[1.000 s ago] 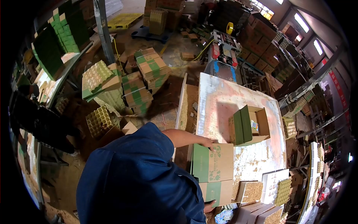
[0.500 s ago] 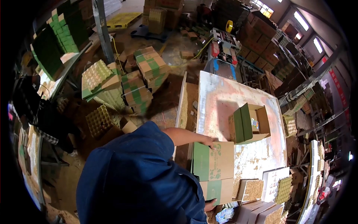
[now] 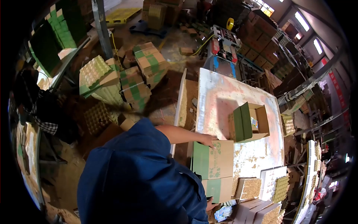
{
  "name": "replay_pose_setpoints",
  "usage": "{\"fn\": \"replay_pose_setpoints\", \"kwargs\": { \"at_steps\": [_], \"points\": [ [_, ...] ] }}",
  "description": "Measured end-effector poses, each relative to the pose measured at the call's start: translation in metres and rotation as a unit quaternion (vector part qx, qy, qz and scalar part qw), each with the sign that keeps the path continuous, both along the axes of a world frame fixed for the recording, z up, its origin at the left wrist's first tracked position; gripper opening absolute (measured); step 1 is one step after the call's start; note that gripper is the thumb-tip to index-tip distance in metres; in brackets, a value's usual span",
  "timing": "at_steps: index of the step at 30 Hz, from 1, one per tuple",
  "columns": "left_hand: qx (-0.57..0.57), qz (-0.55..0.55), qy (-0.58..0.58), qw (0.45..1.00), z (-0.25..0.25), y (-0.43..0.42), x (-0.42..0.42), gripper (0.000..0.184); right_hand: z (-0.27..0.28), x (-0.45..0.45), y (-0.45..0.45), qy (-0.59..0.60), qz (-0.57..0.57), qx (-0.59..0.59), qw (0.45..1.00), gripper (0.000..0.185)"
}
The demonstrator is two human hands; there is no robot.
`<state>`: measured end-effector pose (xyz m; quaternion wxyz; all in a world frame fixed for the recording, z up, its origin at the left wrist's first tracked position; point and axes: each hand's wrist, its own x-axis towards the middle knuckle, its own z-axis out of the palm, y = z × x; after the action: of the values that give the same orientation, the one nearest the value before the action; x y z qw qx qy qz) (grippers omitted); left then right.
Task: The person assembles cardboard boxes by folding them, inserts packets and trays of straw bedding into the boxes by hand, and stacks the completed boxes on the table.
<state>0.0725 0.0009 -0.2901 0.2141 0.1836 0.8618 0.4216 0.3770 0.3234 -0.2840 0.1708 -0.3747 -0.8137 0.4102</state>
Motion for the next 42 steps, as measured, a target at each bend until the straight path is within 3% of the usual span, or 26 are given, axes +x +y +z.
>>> {"fn": "replay_pose_setpoints", "kwargs": {
  "at_steps": [2,5,6,7,10,12,13,15,16,19,20,27,35,37,42],
  "points": [
    [0.015,-0.012,-0.012,1.0,0.016,-0.005,0.002,0.089,0.006,-0.001,0.008,-0.002,0.02,-0.069,0.997,0.066],
    [0.052,-0.016,-0.016,0.998,0.038,-0.007,0.014,0.086,0.019,0.0,0.007,0.007,-0.013,-0.027,1.0,0.074],
    [0.074,-0.009,-0.006,0.997,0.045,-0.007,0.019,0.083,-0.012,0.003,0.037,0.069,0.021,-0.01,0.997,0.075],
    [0.075,-0.01,-0.006,0.997,0.057,-0.007,0.025,0.083,-0.006,0.0,0.039,0.069,0.02,-0.009,0.997,0.075],
    [0.118,0.049,0.036,0.991,0.084,-0.005,0.036,0.068,0.056,-0.005,0.028,0.238,-0.062,-0.219,0.944,0.067],
    [0.277,0.089,0.186,0.938,0.091,0.001,0.039,0.055,0.079,0.002,0.042,0.214,-0.022,-0.091,0.972,0.059],
    [0.278,0.087,0.186,0.938,0.108,-0.003,0.042,0.055,0.09,0.005,0.043,0.239,-0.029,-0.091,0.966,0.056],
    [0.274,0.045,0.003,0.961,0.139,-0.01,0.042,0.052,0.11,0.011,0.045,0.289,-0.044,-0.109,0.95,0.052],
    [0.336,0.04,0.02,0.941,0.141,-0.007,0.043,0.052,0.12,0.012,0.043,0.309,-0.048,-0.115,0.943,0.049],
    [0.281,0.034,0.053,0.958,0.179,-0.013,0.048,0.053,0.14,0.02,0.041,0.354,-0.061,-0.131,0.924,0.043],
    [0.371,0.041,0.105,0.922,0.171,-0.005,0.045,0.053,0.146,0.022,0.04,0.365,-0.065,-0.133,0.919,0.042],
    [0.44,0.01,0.033,0.897,0.213,-0.001,0.048,0.042,0.175,0.021,0.033,0.417,-0.074,-0.16,0.892,0.037],
    [0.426,0.021,-0.011,0.905,0.234,-0.001,0.045,0.024,0.154,0.03,0.074,0.41,-0.085,-0.067,0.905,0.035],
    [0.381,-0.047,0.038,0.923,0.233,-0.003,0.04,0.017,0.157,0.02,0.069,0.402,-0.086,-0.05,0.91,0.035],
    [0.317,-0.144,-0.003,0.937,0.24,-0.014,0.025,0.021,0.152,0.009,0.066,0.37,-0.093,-0.001,0.924,0.033]
  ]
}}
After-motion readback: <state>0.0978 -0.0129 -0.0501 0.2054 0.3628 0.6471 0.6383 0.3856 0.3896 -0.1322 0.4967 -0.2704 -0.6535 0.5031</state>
